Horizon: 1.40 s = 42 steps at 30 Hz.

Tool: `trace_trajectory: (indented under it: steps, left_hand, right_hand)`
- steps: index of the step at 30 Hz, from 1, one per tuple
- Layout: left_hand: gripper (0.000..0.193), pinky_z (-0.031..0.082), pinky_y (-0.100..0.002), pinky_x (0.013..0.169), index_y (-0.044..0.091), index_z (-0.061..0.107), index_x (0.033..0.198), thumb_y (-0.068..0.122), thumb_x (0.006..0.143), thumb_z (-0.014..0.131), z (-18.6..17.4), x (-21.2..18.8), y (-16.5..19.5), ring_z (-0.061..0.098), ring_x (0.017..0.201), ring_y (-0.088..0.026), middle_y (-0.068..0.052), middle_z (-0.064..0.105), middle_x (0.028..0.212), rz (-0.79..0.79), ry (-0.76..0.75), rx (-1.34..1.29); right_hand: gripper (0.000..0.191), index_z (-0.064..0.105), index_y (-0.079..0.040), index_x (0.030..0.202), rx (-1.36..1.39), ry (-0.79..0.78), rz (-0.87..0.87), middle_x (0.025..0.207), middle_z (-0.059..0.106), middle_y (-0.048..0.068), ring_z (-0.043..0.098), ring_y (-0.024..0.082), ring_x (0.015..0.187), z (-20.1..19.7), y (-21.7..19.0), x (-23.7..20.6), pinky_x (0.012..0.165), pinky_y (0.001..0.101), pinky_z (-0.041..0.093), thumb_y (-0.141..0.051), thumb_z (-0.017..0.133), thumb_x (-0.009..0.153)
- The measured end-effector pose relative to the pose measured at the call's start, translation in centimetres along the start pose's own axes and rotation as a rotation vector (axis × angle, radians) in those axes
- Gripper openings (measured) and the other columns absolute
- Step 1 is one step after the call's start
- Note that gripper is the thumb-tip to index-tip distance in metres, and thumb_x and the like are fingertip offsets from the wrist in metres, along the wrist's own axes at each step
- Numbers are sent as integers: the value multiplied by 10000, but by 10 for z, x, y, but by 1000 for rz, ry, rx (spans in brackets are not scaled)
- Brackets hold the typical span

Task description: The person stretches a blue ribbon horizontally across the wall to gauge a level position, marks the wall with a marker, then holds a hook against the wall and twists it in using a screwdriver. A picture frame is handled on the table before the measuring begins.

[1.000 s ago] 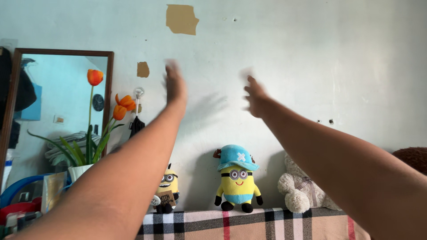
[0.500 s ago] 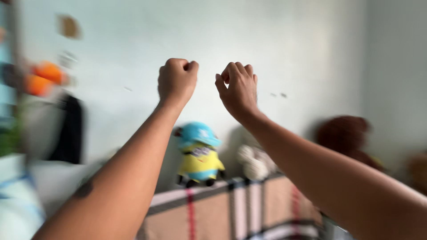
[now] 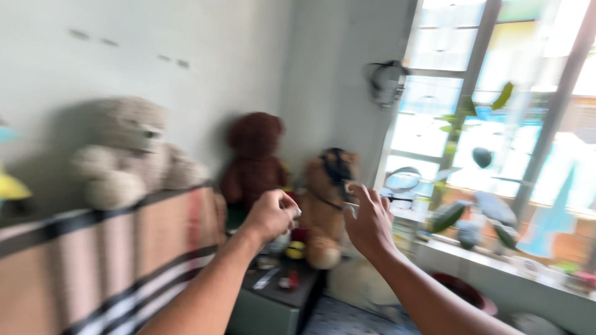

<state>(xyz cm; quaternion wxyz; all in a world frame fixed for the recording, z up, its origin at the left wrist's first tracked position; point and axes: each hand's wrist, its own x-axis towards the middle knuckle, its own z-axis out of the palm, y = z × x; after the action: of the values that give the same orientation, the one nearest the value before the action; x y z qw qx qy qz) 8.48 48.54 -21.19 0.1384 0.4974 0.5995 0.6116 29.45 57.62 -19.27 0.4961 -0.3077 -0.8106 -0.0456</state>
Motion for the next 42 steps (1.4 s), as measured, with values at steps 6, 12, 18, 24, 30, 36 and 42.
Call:
trace_trajectory:
  steps: [6, 12, 18, 24, 30, 36, 42]
  left_hand:
    - [351, 574, -347, 776, 26, 751, 1037, 324, 853, 777, 170, 44, 2, 723, 827, -188, -90, 774, 886, 56, -153, 59]
    - [616, 511, -389, 1025, 80, 635, 1319, 428, 833, 782, 330, 100, -17, 654, 1207, -290, -174, 665, 1302, 39, -275, 269]
    - [615, 486, -400, 1081, 84, 657, 1302, 435, 811, 775, 492, 180, -73, 622, 1270, -308, -164, 662, 1336, -35, -333, 469]
    - [517, 518, -422, 1036, 71, 710, 1196, 400, 803, 784, 633, 241, -158, 654, 1202, -324, -175, 708, 1237, -116, -434, 528]
    - [323, 555, -446, 959, 126, 770, 1039, 322, 783, 778, 722, 247, -253, 702, 1086, -332, -142, 756, 1095, -255, -445, 524]
    - [120, 588, -449, 875, 176, 799, 820, 276, 754, 781, 757, 213, -348, 742, 979, -324, -102, 784, 948, -328, -450, 551]
    - [117, 572, -470, 905, 199, 781, 835, 300, 783, 808, 775, 170, -394, 709, 1041, -311, -68, 762, 1012, -461, -520, 616]
  right_hand:
    - [705, 362, -203, 1532, -263, -138, 291, 1453, 481, 131, 427, 365, 1363, -46, 158, -16, 1057, 553, 377, -318, 648, 898]
    - [726, 357, -194, 1540, -315, -166, 358, 1456, 480, 148, 433, 370, 1365, -37, 317, -13, 1082, 547, 371, -344, 663, 899]
    - [538, 527, -197, 1394, -228, -335, 467, 1322, 596, 90, 541, 337, 1271, 16, 498, -20, 991, 535, 467, -330, 672, 894]
    - [331, 684, -147, 1160, -78, -386, 529, 1116, 695, 89, 643, 307, 1100, 67, 635, -53, 936, 446, 522, -234, 717, 843]
    - [195, 764, -123, 1001, -60, -489, 625, 1051, 711, 99, 653, 300, 1061, 110, 714, -96, 935, 418, 532, -151, 744, 809]
    - [112, 787, -85, 857, 56, -558, 826, 839, 750, 142, 731, 309, 818, 146, 758, -157, 770, 415, 568, -120, 797, 750]
    - [101, 804, -92, 825, 113, -686, 879, 813, 762, 124, 748, 287, 796, 172, 773, -206, 758, 399, 577, -149, 812, 742]
